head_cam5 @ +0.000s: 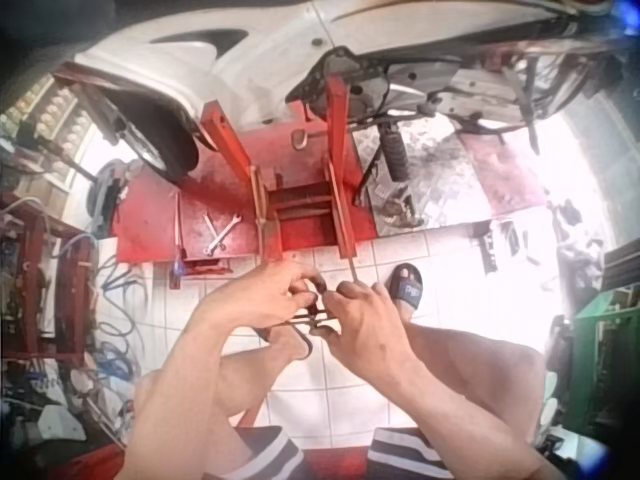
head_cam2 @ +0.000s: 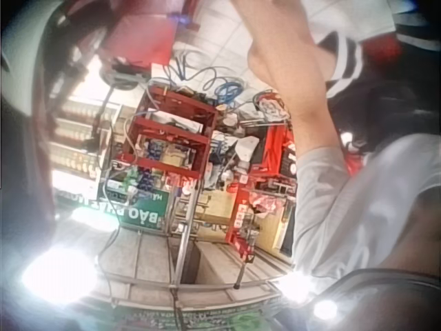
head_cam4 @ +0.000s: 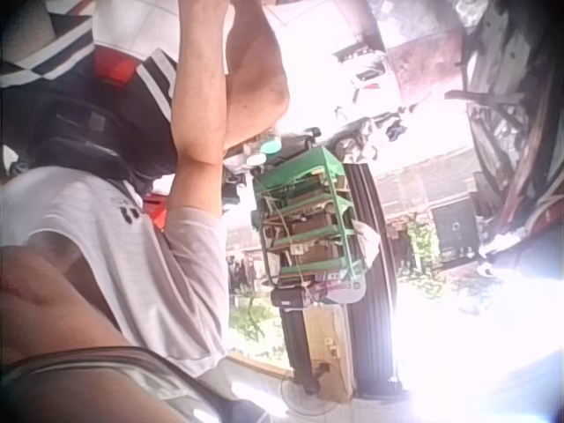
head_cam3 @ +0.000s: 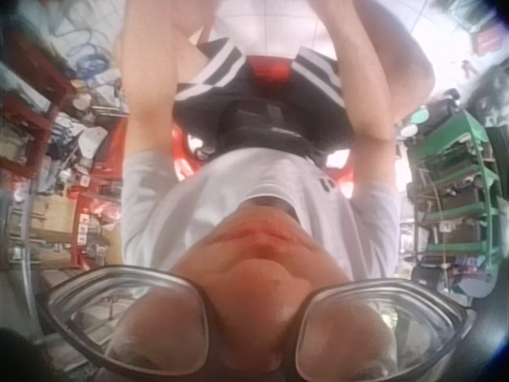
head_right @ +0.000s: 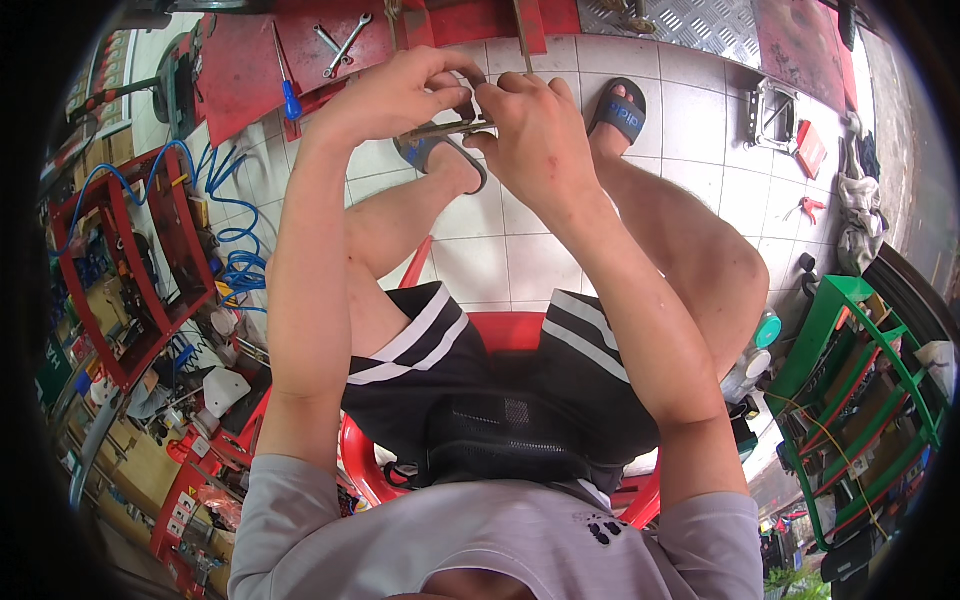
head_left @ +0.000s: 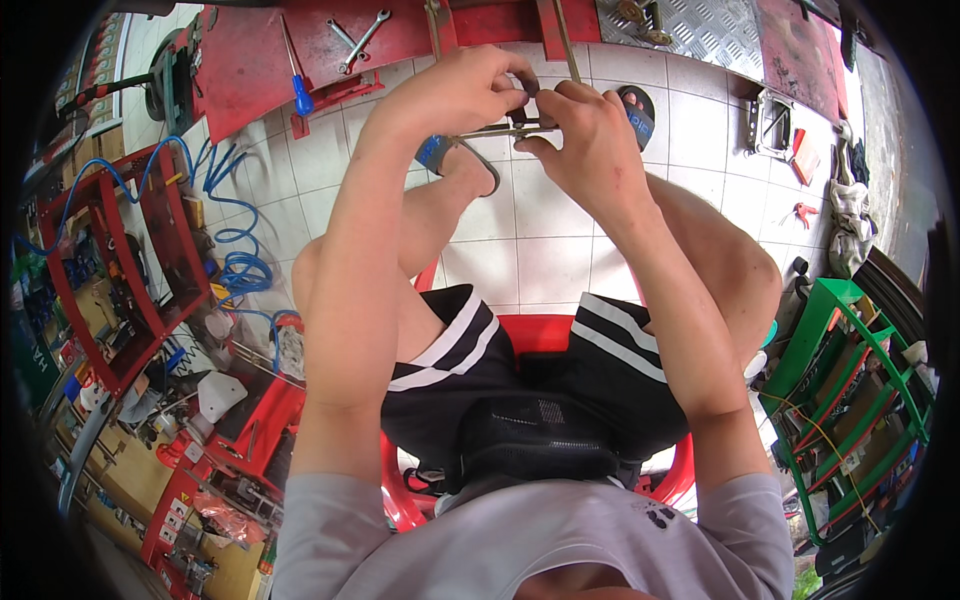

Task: The person sits on a low stool and works on a bicycle brake assembly held between their legs. They use a screwdriver to tighten screws on the brake caliper and handle various small metal components, including a brake pad and a metal bracket.

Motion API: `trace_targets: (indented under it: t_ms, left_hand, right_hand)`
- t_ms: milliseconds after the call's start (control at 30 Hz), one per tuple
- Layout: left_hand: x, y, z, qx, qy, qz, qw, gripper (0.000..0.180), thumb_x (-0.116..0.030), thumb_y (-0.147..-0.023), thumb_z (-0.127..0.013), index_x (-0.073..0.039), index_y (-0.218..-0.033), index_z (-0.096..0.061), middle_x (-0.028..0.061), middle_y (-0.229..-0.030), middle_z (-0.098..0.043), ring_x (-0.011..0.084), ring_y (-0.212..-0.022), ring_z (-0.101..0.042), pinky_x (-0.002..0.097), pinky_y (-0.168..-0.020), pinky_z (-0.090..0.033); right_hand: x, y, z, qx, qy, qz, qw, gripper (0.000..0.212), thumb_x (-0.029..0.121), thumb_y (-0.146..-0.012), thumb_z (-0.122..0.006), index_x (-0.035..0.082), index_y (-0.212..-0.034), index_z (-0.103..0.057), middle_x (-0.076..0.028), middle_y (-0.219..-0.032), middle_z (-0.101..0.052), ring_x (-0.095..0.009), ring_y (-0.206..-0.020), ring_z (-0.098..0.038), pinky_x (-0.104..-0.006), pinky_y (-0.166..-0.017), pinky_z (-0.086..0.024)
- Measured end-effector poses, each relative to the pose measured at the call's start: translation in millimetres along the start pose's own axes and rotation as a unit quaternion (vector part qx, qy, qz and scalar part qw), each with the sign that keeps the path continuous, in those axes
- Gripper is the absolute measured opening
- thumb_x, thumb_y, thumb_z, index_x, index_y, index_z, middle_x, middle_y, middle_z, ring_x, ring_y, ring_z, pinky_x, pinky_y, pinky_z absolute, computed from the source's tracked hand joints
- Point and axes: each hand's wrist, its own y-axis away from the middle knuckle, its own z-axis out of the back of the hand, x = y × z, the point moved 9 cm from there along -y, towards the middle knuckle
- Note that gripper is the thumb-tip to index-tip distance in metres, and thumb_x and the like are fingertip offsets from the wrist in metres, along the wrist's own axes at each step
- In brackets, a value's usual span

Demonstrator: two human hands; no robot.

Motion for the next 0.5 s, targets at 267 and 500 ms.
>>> trace_targets:
  t_ms: [267,500]
  left_hand:
    - [-0.3,-1.3,2.5,-0.031,0.017,-0.004,0.999,0.033,-0.020,-0.096,-0.052,-0.004,-0.124,-0.056,0.0038,-0.083,-0.069,0.0113,-0.076,-0.059,0.0281,-0.067,-0.046]
    - [1.3,-0.3,2.0,-0.052,0.002,-0.011,0.999,0.032,-0.023,-0.097,-0.052,-0.006,-0.125,-0.055,0.0036,-0.085,-0.068,0.0133,-0.080,-0.059,0.0300,-0.068,-0.047]
  right_hand:
    - [0.6,-0.4,0.1,0.002,-0.002,0.004,1.000,0.025,0.013,-0.067,-0.079,0.004,-0.087,-0.067,-0.009,-0.082,-0.063,-0.027,-0.086,-0.061,-0.0391,-0.074,-0.039]
    - [-0.3,0.5,-0.9,0.004,-0.009,0.002,1.000,0.024,0.013,-0.068,-0.079,0.004,-0.087,-0.066,-0.008,-0.082,-0.064,-0.027,-0.087,-0.061,-0.0392,-0.074,-0.040]
